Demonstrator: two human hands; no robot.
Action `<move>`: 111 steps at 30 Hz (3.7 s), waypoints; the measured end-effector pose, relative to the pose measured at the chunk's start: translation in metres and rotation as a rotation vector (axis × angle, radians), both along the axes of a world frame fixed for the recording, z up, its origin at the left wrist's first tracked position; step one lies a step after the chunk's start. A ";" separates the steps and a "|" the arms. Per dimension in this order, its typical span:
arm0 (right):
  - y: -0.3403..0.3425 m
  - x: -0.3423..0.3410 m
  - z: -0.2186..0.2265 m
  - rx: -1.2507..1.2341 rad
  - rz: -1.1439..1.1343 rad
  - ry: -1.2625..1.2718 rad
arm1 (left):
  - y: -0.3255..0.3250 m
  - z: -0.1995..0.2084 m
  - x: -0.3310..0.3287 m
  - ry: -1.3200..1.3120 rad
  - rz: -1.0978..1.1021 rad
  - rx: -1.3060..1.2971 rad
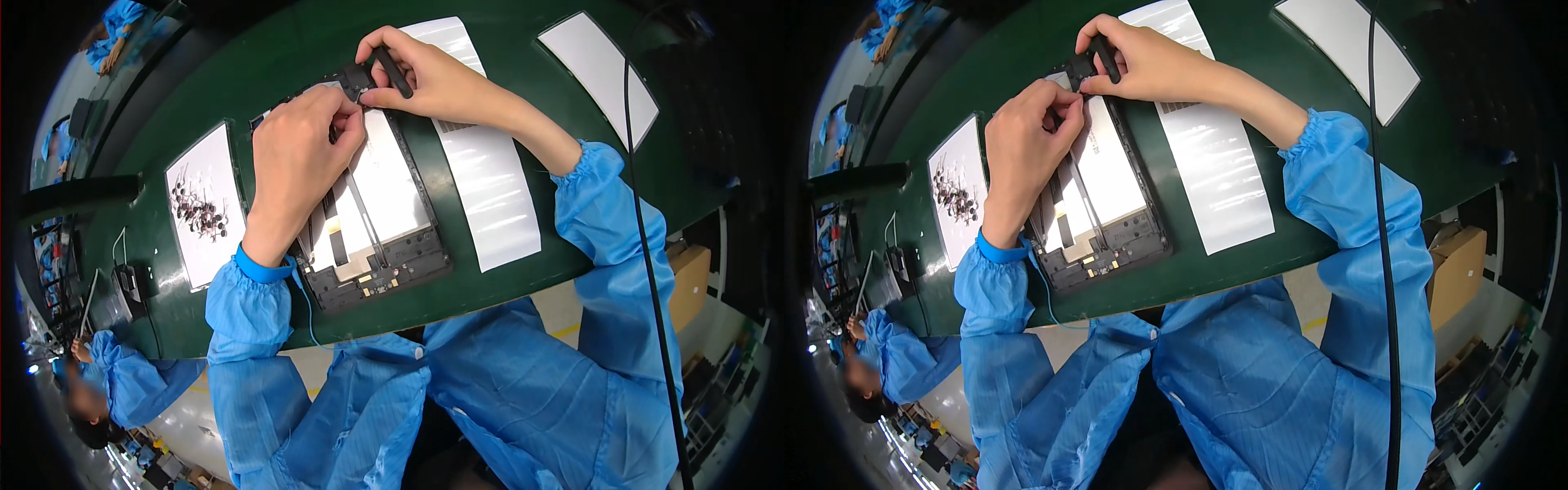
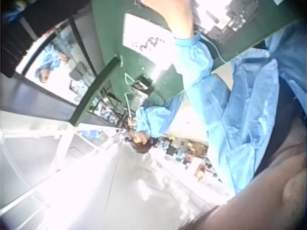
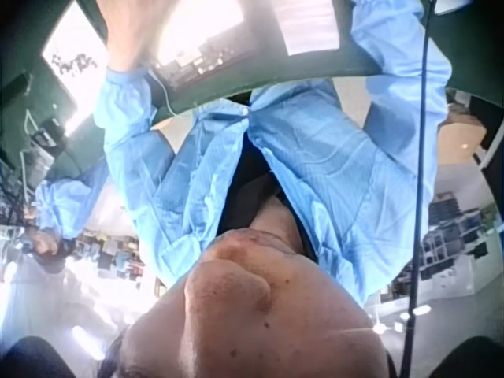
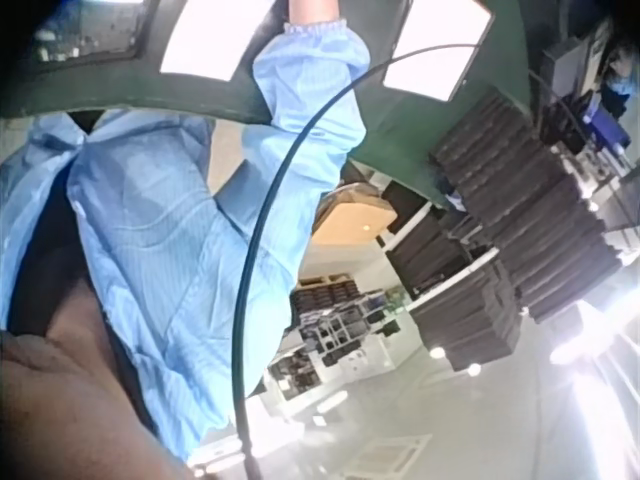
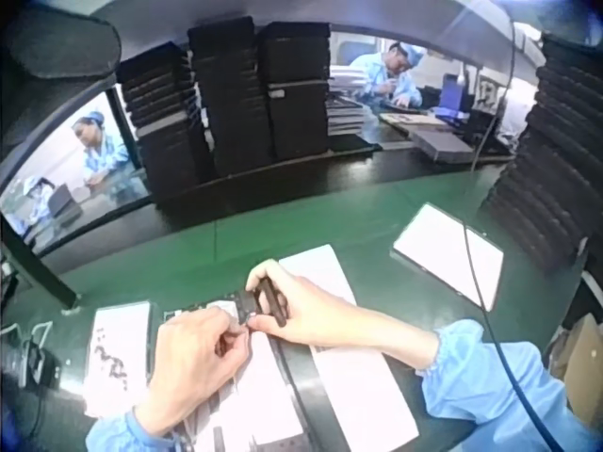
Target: Assembling internal components and applying adhesive strips to a tablet device casing at a factory workbench.
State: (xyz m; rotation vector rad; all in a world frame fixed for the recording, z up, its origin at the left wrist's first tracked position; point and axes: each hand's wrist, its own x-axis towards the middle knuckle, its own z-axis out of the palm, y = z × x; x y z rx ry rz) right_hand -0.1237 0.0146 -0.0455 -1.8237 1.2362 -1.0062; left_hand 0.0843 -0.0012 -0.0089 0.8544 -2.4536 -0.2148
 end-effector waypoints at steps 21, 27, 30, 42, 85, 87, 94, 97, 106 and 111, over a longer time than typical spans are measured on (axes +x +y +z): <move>0.000 -0.002 0.005 0.076 0.001 0.044 | 0.001 0.000 0.004 0.004 0.014 0.042; -0.001 0.001 0.000 0.050 -0.015 0.006 | 0.002 -0.001 0.004 0.038 0.036 0.091; -0.002 -0.001 -0.003 0.035 -0.026 -0.001 | 0.002 -0.002 0.002 0.031 0.033 0.074; -0.006 0.001 -0.005 0.081 -0.036 -0.022 | -0.001 0.003 0.007 0.025 0.055 0.172; -0.028 -0.008 0.017 0.193 0.032 0.263 | -0.013 0.004 -0.002 -0.013 0.133 0.336; -0.024 -0.005 0.024 0.161 0.007 0.290 | -0.018 0.002 0.003 0.008 0.131 0.373; -0.025 -0.005 0.019 0.136 0.033 0.278 | -0.018 0.000 0.009 0.067 0.060 0.417; -0.025 -0.009 0.020 0.157 0.048 0.283 | -0.019 -0.008 0.005 0.047 0.046 0.231; -0.025 -0.010 0.023 0.135 0.045 0.315 | -0.014 -0.011 -0.006 -0.005 0.100 0.088; -0.023 -0.004 0.028 0.162 0.055 0.237 | -0.024 -0.018 0.002 0.101 0.078 0.222</move>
